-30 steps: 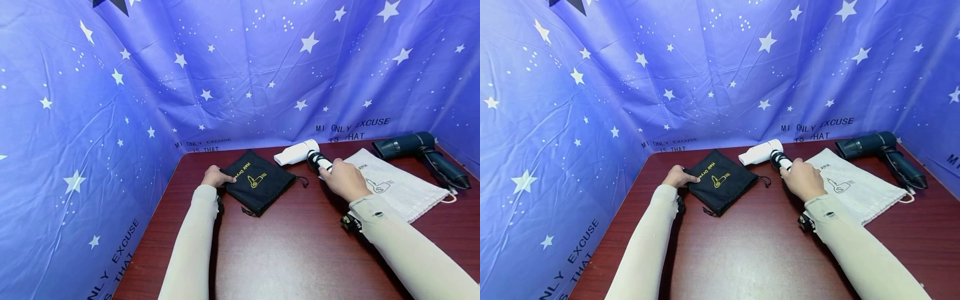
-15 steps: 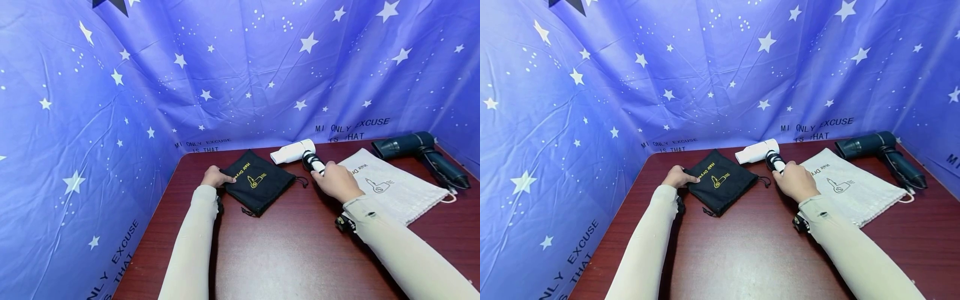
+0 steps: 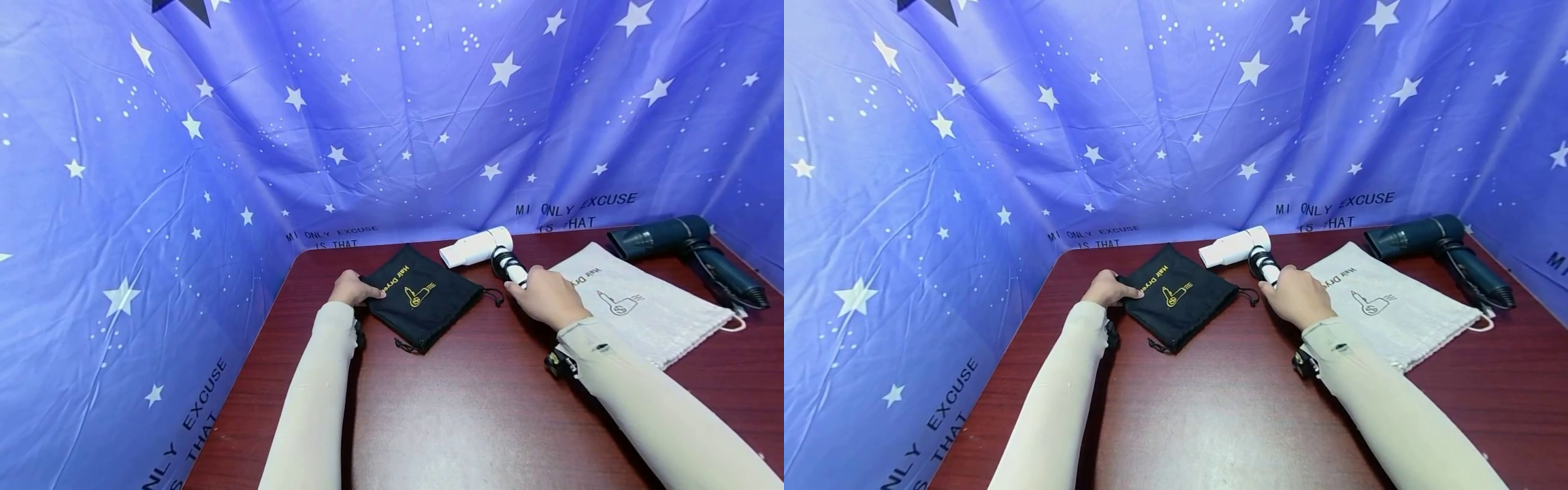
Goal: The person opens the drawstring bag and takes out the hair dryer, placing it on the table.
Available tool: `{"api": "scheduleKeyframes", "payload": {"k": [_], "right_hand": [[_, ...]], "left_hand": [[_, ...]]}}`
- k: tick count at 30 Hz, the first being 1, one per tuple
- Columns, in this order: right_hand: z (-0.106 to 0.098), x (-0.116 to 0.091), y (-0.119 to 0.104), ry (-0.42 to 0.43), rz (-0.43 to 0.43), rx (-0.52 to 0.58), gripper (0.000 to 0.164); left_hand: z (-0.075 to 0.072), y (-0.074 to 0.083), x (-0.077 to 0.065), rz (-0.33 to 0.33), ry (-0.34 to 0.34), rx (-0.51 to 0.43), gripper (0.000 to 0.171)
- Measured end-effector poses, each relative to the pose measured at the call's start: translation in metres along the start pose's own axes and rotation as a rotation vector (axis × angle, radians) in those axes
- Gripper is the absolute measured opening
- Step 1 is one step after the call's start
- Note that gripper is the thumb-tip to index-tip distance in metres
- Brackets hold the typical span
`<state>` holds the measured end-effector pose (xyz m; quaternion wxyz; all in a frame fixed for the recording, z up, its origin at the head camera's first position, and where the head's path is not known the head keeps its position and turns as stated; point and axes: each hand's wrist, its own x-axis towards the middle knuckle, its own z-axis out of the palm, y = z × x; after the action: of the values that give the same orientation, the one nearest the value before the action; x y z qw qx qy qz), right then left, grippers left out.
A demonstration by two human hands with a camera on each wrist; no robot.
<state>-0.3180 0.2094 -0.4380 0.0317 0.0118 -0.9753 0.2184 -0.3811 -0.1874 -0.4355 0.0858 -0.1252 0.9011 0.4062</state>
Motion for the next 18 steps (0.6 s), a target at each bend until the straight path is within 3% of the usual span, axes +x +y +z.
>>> {"api": "scheduleKeyframes", "payload": {"k": [12, 18], "right_hand": [[-0.009, 0.001, 0.003, -0.035, 0.014, -0.033, 0.057], [-0.016, -0.005, 0.004, -0.039, -0.009, -0.022, 0.056]], "left_hand": [[0.002, 0.003, -0.002, 0.03, -0.009, 0.019, 0.074], [0.002, 0.005, -0.008, 0.076, 0.021, 0.124, 0.057]]}}
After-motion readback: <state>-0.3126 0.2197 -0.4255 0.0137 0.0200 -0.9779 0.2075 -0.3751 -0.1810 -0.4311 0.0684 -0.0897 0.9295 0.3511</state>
